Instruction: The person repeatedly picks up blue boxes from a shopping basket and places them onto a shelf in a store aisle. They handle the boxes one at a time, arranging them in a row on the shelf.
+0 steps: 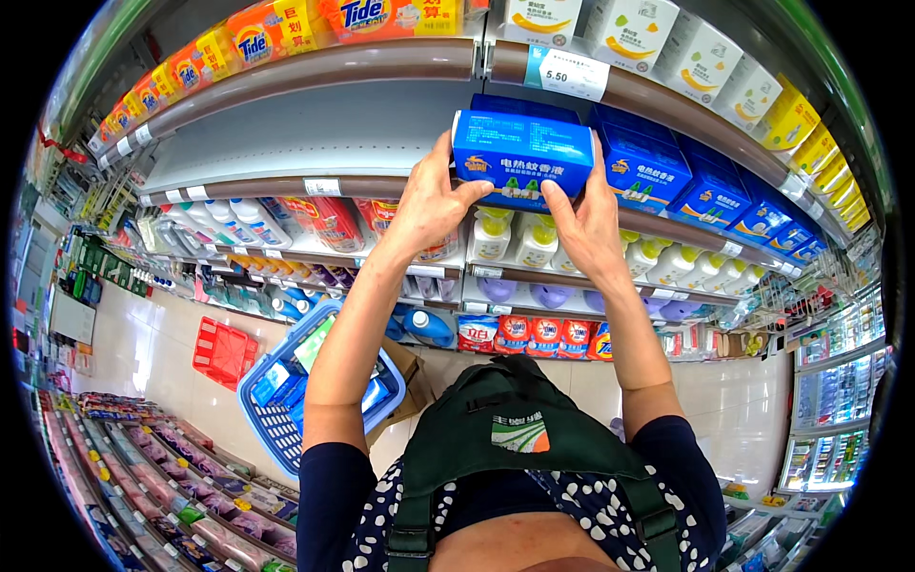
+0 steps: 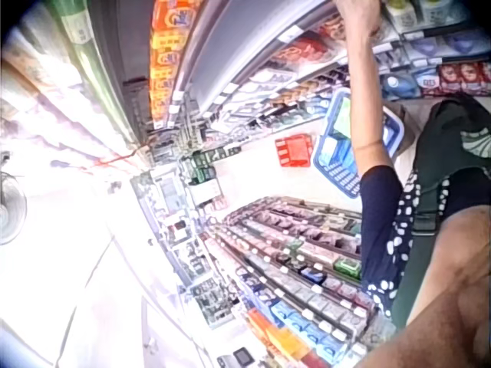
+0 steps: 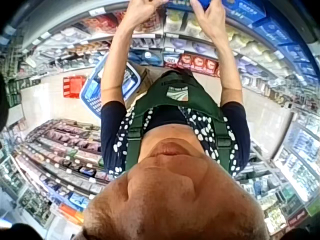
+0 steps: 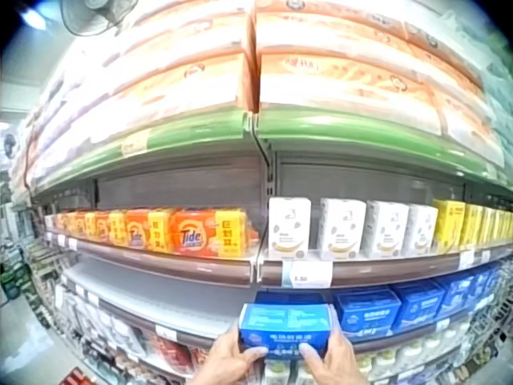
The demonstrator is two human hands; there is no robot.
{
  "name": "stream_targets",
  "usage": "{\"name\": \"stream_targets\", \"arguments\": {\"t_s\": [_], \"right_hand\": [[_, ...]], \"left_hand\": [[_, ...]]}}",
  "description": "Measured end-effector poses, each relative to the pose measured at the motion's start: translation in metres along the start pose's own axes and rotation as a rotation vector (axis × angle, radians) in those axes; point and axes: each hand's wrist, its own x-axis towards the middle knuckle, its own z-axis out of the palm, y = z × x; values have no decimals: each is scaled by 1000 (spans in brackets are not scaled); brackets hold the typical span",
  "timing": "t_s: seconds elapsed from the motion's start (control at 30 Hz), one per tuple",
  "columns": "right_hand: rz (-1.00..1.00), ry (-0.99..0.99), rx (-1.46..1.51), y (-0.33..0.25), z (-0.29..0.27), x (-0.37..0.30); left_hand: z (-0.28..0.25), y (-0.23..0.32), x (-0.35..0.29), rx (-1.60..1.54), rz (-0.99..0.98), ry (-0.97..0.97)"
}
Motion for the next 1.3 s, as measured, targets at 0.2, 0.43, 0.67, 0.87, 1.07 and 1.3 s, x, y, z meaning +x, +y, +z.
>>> {"name": "stream_targets", "arguments": {"t_s": [0.2, 0.43, 0.67, 0.87, 1.07, 1.3], "right_hand": [[-78, 112, -114, 13, 16, 22], [5, 124, -196, 31, 24, 35], [100, 180, -192, 31, 33, 27], [60, 242, -220, 28, 37, 25], [-60, 263, -357, 30, 48, 17], [-383, 244, -200, 7, 46, -41]], "left_hand": [[-2, -5, 31, -11, 21, 24], [9, -26, 50, 84, -9, 35], [11, -23, 48, 102, -60, 10], [12, -16, 49, 120, -76, 2], [9, -13, 42, 206, -110, 69], [40, -24, -9, 281, 406, 600]]}}
